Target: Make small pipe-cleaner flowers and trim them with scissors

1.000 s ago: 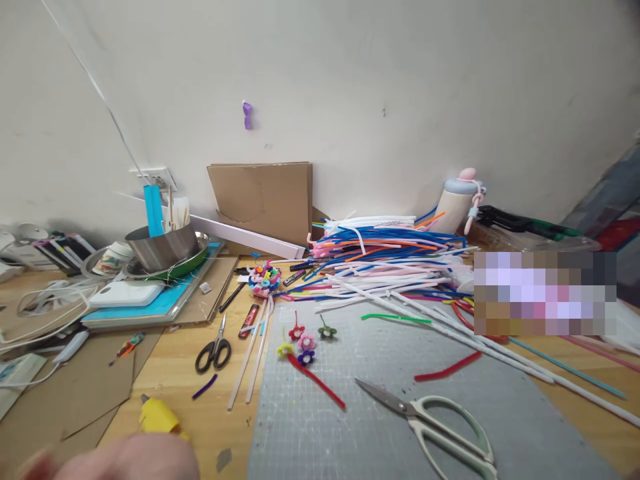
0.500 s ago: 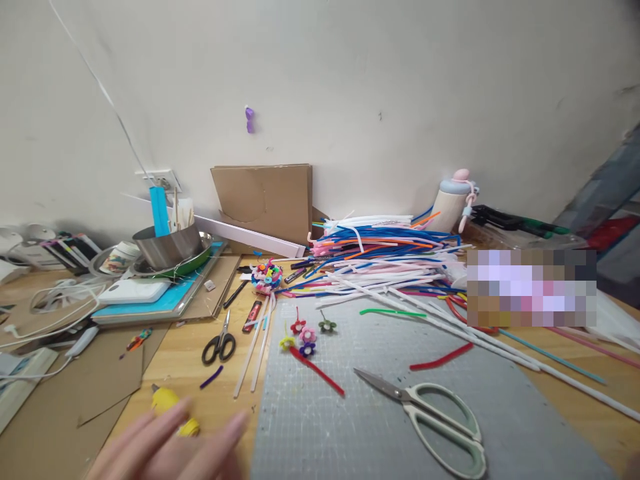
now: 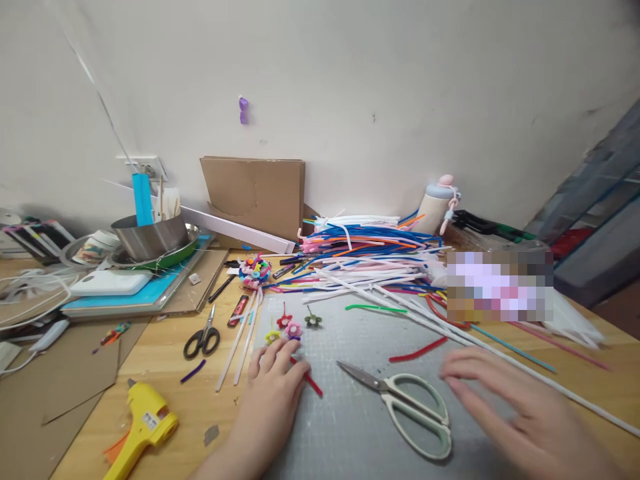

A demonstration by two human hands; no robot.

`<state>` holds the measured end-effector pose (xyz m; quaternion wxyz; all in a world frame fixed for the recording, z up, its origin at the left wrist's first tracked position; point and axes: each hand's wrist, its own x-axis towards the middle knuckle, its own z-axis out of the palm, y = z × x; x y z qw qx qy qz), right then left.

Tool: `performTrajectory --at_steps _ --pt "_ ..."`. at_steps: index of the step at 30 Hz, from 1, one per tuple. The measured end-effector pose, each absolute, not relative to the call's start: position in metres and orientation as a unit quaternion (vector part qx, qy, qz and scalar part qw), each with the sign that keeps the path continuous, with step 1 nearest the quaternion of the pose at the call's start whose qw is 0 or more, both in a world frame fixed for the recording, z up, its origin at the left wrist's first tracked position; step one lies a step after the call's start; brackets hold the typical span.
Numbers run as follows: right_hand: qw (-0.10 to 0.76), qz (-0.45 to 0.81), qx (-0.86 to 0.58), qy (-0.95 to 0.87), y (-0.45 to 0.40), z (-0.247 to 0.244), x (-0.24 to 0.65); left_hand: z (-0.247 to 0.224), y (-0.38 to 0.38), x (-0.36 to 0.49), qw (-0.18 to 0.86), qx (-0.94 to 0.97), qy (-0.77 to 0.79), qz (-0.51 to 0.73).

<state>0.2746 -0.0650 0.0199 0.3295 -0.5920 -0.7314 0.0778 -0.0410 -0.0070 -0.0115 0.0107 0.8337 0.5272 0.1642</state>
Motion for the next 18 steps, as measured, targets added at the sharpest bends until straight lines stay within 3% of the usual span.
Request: performTrajectory --at_steps 5,14,18 --pt "0.147 0.185 -0.629 -0.740 -0.052 -0.014 0.267 -0.010 -0.009 -0.038 0.008 0.841 0.518 0.155" --pt "0.085 0.172 -0.617 -0.763 -0.052 -0.013 0.249 -0.005 -0.012 -0.042 0.016 0.847 0.501 0.176" --pt "0.101 0.172 -0.598 -0.776 -0.048 -0.004 0.249 0.001 -0.011 -0.050 -0.023 0.787 0.521 0.330"
